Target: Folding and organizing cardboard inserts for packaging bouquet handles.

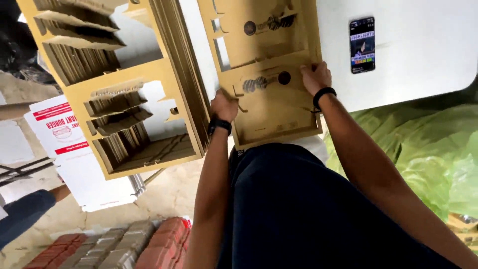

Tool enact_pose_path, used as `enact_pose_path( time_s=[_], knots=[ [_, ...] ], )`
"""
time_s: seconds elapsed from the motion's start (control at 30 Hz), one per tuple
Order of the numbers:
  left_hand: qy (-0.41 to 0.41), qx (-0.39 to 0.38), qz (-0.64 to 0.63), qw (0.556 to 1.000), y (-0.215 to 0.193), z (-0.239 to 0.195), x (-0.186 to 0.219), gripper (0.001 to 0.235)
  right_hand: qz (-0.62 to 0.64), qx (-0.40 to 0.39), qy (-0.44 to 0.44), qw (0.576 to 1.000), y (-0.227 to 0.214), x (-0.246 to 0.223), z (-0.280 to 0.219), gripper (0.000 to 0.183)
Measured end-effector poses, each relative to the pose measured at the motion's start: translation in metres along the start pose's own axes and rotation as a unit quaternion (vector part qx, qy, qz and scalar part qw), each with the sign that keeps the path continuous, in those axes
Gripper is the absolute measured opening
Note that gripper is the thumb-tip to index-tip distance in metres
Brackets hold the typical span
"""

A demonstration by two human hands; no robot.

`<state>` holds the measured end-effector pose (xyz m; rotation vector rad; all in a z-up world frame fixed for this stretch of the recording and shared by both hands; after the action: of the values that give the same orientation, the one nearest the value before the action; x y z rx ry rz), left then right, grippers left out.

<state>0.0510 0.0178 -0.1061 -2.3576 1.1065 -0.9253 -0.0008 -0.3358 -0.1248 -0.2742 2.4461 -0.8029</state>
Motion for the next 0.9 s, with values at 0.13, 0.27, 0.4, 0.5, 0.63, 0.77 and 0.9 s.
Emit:
enact_pose_path(
  time_s=[0.13,0.27,0.4,0.5,0.63,0.77,0.9],
  knots=[
    [0.004,-0.009,-0.031,0.999,0.006,0.006,-0.006,0.056,0.000,-0.020,0.002,1.000,0.001,0.008,0.013,0.058],
    [0.000,0.018,-0.053,0.998,0.022,0.025,-0.023,0.058,0.072,-0.068,-0.026,0.995,0.005,0.017,0.036,0.061],
    [-0.016,0.036,-0.045,0.998,0.011,0.008,-0.009,0.060,0.051,-0.118,-0.054,0.990,-0.017,-0.035,-0.009,0.068],
    [-0.012,0.080,-0.087,0.993,0.013,-0.003,-0.008,0.065,0.041,-0.130,-0.058,0.989,-0.025,-0.024,-0.007,0.057],
    [0.108,0.205,-0.114,0.966,0.002,-0.028,0.025,0.108,0.070,-0.142,-0.087,0.983,-0.040,-0.050,-0.019,0.023],
    [0.229,0.281,-0.079,0.929,-0.001,-0.093,0.142,0.114,0.105,-0.156,-0.089,0.978,-0.036,-0.037,-0.001,0.021],
    [0.096,0.262,-0.018,0.960,0.060,-0.066,0.150,0.130,0.060,-0.140,-0.078,0.985,-0.027,-0.024,0.014,0.032]
  ],
)
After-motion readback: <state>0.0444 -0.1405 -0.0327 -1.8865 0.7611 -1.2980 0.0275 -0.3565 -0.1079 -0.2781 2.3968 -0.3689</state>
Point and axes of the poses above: each hand's wrist, its own z-axis towards the middle knuckle, its own y-axis out of the palm, x = y × z, the point moved 7 cm from there along z, towards the middle knuckle, and after that the axes turned 3 degrees about -x, right-handed, at the moved point
